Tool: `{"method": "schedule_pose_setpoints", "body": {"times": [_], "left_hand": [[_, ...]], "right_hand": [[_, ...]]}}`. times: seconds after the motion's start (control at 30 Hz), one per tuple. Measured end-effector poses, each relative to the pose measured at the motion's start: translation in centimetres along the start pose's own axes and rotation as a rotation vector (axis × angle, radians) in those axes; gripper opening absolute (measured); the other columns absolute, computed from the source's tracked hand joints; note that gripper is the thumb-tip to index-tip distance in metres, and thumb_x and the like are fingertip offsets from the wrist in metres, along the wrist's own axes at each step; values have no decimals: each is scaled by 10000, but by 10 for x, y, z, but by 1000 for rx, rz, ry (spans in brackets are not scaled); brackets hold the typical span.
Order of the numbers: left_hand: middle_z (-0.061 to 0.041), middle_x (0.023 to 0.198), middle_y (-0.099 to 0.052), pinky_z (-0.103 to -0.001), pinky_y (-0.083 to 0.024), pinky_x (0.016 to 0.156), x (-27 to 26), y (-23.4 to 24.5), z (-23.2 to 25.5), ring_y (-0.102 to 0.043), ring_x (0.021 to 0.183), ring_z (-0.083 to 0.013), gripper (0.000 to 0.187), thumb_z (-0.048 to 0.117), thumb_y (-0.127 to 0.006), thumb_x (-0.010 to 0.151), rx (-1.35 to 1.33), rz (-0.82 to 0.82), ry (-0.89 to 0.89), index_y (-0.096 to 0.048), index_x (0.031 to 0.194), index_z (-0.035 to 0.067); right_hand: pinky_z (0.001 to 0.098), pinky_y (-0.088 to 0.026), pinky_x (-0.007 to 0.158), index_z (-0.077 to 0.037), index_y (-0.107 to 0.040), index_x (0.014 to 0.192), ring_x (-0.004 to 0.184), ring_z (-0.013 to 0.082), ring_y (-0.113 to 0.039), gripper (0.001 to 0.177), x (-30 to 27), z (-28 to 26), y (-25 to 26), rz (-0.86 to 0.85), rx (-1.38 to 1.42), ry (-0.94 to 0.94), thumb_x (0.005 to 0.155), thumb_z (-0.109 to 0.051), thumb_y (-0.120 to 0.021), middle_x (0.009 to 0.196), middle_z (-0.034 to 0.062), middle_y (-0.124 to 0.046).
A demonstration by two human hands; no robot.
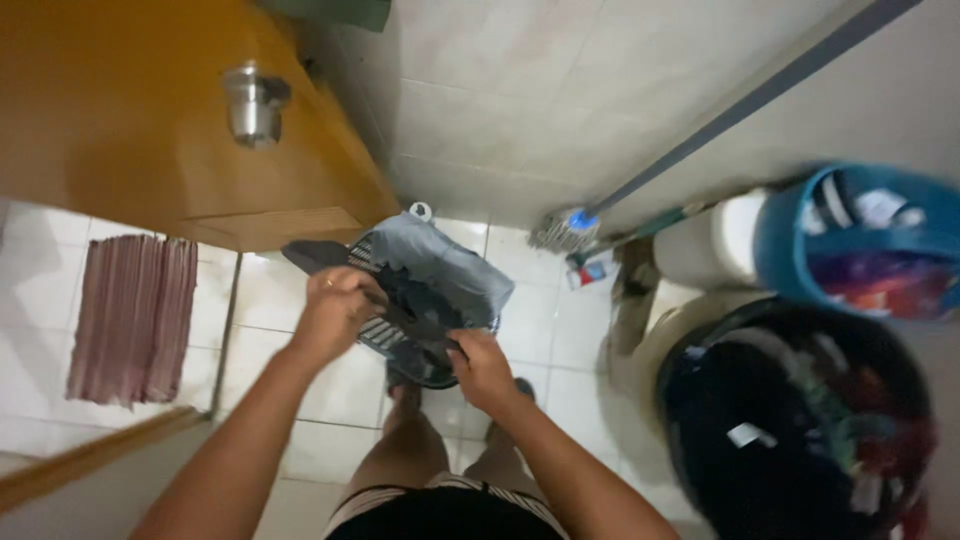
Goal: The person is taking clothes out of a bucket, putting them on hangers, and placing them into a laundry basket.
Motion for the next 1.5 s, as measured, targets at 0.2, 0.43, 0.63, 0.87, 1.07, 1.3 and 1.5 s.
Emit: {"method": "schedule_pose_setpoints", "body": {"times": [0.2, 0.43, 0.63, 0.87, 1.07, 1.3, 1.5], "left_hand": [[-16, 1009, -705, -492, -377, 1008, -12, -60, -61, -609, 1081, -274, 244, 22, -706, 671, -63, -101, 13, -771, 882, 128], [-3, 1062, -675, -502, -359, 1017, 18, -130, -107, -591, 1122, -260, 110, 117, -722, 803, 8, -300, 6, -777, 893, 147], [-116, 1201, -623, -534, -388, 970, 70, -151, -127, -549, 1183, -352, 436, 264, -779, 803, -134, -309, 21, -683, 1186, 80], [-197, 1341, -582, -549, -412, 1078, 15, -208, -273, -526, 1279, -424, 446, 210, -720, 915, 154, -223, 434, -602, 1309, 38], [-305, 1245, -601, -575, -450, 959, -67, -267, -412, -550, 1167, -501, 375, 217, -636, 987, 92, -358, 801, -544, 1296, 25], [-300, 1106, -688, -557, -515, 870, -100, -263, -378, -627, 1073, -520, 301, 91, -524, 999, -71, -384, 910, -544, 1298, 117], [-275, 1069, -673, -555, -538, 798, -120, -287, -364, -687, 978, -483, 285, 103, -449, 988, -131, -596, 992, -457, 1273, 96]], "right_hand": [[515, -418, 908, 25, -629, 1204, 1061, 442, -590, 372, 27, -4, -25, 17, -44, -157, 853, -90, -676, 1109, 241, -660], [515, -424, 858, 17, -620, 1260, 1004, 439, -591, 374, 40, 45, -72, 105, -81, -330, 909, -107, -659, 1085, 243, -661], [504, -504, 824, 6, -668, 1148, 957, 436, -647, 216, 45, 123, -86, 331, -82, -398, 947, -63, -631, 1016, 223, -686], [482, -542, 841, -7, -667, 1153, 973, 447, -669, 201, 70, 233, -77, 372, -86, -351, 962, -60, -632, 1071, 237, -689], [476, -532, 883, -35, -673, 1192, 1019, 436, -666, 204, 95, 300, -75, 312, -114, -383, 1004, -101, -625, 1103, 217, -695], [477, -456, 914, -41, -674, 1187, 1040, 385, -639, 204, 84, 297, -72, 167, -204, -322, 999, -104, -630, 1071, 154, -693], [466, -410, 906, -44, -694, 1160, 1058, 358, -631, 199, 75, 289, -75, 104, -260, -297, 970, -85, -648, 1094, 139, -705]]}}
Point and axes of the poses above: each hand's wrist, its own x-axis towards the middle knuckle, its own y-axis out of the back of the hand, z = x × y, the point moved 6 cm from there along x, towards the middle knuckle
